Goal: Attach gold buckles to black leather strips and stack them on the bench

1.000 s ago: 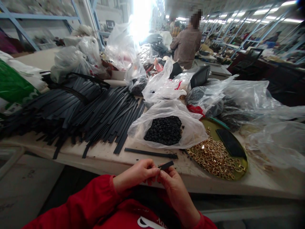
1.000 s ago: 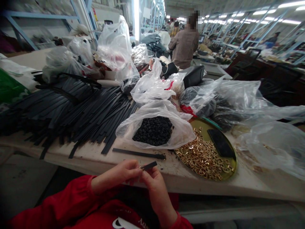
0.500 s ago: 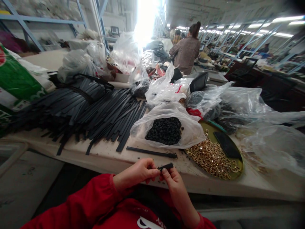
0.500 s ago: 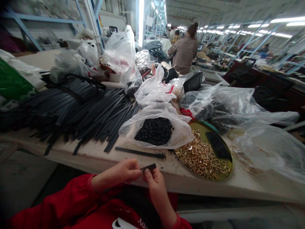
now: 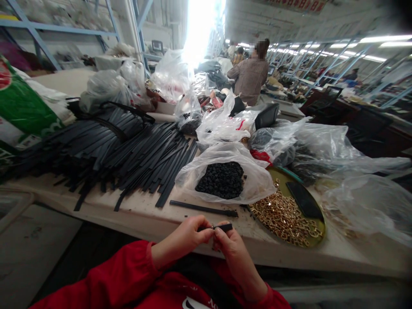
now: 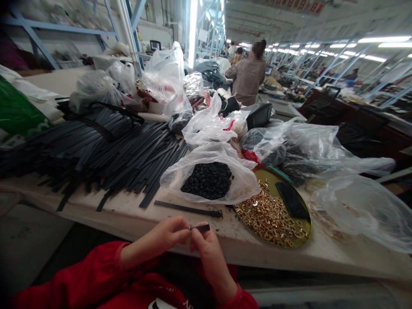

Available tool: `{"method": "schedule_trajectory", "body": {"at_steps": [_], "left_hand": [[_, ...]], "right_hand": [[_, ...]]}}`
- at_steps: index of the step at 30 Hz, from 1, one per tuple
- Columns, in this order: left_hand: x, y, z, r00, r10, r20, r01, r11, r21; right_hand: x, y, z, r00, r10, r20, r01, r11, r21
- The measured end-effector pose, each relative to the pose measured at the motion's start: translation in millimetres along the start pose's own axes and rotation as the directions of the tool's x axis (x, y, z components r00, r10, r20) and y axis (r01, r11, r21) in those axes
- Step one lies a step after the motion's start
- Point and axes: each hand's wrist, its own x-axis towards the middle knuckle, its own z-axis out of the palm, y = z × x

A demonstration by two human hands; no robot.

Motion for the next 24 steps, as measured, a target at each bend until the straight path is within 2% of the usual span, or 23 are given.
{"method": "schedule_trajectory", "body": {"at_steps": [2, 5, 8, 10, 11, 13, 16, 20, 22, 24], "left_hand": [[3, -3, 0, 0.999, -0.040, 0.028, 0.041, 0.997, -0.065], [10, -9, 4, 0.997, -0.068, -0.037, 0.068, 0.998, -0.009], [17, -16, 11, 0.990, -0.048, -0.129, 0.060, 0.994, 0.090], [20, -19, 13, 0.986, -0.039, -0.160, 0.056, 0.993, 0.108], [22, -20, 13, 0.984, -0.040, -0.172, 0.060, 0.992, 0.112], [23, -21, 11, 0.984, -0.051, -0.169, 0.072, 0.990, 0.119], [24, -19, 5, 0.996, -0.057, -0.067, 0.061, 0.996, 0.060], [28, -18, -3, 0.998, -0.054, 0.020, 0.056, 0.991, -0.122], [31, -19, -7, 0.996, -0.043, 0.073, 0.055, 0.984, -0.169], [34, -19, -10, 0.992, -0.027, 0.124, 0.047, 0.984, -0.169]], "right_hand": [[2, 1, 0, 1.000, -0.022, 0.000, 0.022, 0.997, -0.078], [5, 5, -2, 0.984, -0.146, -0.105, 0.107, 0.944, -0.312], [8, 10, -3, 0.909, -0.366, -0.201, 0.176, 0.773, -0.609], [11, 12, -5, 0.884, -0.424, -0.195, 0.176, 0.690, -0.702], [12, 12, -5, 0.889, -0.414, -0.195, 0.163, 0.685, -0.710], [16, 11, -6, 0.911, -0.349, -0.217, 0.121, 0.732, -0.670], [22, 7, -8, 0.952, -0.224, -0.208, 0.074, 0.830, -0.553], [27, -3, -12, 0.991, -0.132, -0.010, 0.111, 0.873, -0.475], [32, -15, -19, 0.987, -0.075, 0.141, 0.135, 0.867, -0.480], [44, -31, -30, 0.971, -0.048, 0.233, 0.172, 0.817, -0.551]]}}
